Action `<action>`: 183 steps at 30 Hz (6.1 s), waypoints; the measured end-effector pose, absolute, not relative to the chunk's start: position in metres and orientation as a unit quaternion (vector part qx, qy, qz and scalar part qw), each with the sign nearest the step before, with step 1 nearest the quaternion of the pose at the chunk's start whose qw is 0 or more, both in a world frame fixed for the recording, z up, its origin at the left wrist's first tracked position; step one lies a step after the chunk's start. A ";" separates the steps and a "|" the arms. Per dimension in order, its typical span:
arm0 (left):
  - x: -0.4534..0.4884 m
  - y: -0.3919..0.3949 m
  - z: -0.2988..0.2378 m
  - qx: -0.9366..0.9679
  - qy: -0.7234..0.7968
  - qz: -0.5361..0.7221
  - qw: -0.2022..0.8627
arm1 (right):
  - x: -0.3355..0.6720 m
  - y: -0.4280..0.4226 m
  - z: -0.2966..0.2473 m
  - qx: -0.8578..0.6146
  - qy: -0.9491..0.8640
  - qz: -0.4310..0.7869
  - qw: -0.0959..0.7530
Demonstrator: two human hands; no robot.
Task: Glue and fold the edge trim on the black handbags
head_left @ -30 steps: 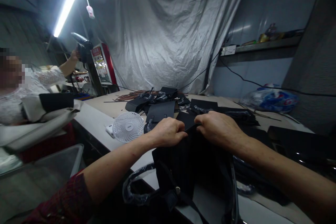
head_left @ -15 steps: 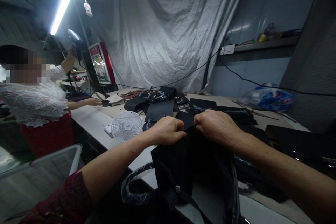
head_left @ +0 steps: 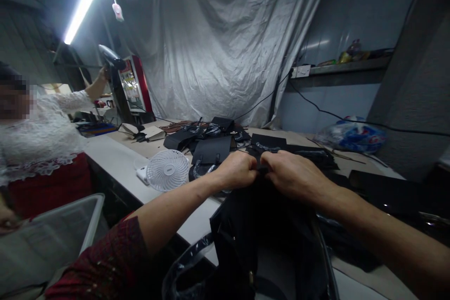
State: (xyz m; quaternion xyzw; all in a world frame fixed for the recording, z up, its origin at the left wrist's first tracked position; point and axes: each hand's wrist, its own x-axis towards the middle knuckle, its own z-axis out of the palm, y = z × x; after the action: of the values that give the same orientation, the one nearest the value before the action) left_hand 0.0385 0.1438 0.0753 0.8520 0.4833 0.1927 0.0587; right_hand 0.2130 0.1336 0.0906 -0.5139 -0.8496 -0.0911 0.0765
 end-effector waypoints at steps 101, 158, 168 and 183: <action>0.042 0.164 0.076 0.847 0.484 0.212 0.066 | 0.333 0.100 0.020 -0.599 -0.643 0.210 0.428; 0.050 0.155 0.074 0.832 0.509 0.219 0.021 | 0.257 0.157 0.084 -0.607 -0.781 0.074 0.131; 0.051 0.156 0.075 0.832 0.509 0.219 0.023 | 0.241 0.164 0.081 -0.540 -0.823 0.097 0.143; 0.047 0.158 0.073 0.828 0.506 0.236 0.051 | 0.228 0.170 0.085 -0.513 -0.843 0.110 0.117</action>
State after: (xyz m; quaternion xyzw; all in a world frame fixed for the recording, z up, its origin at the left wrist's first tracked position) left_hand 0.0474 0.1578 0.0733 0.8280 0.5059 0.2363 0.0510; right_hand 0.2283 0.1704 0.0850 -0.5129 -0.8433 0.1101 0.1168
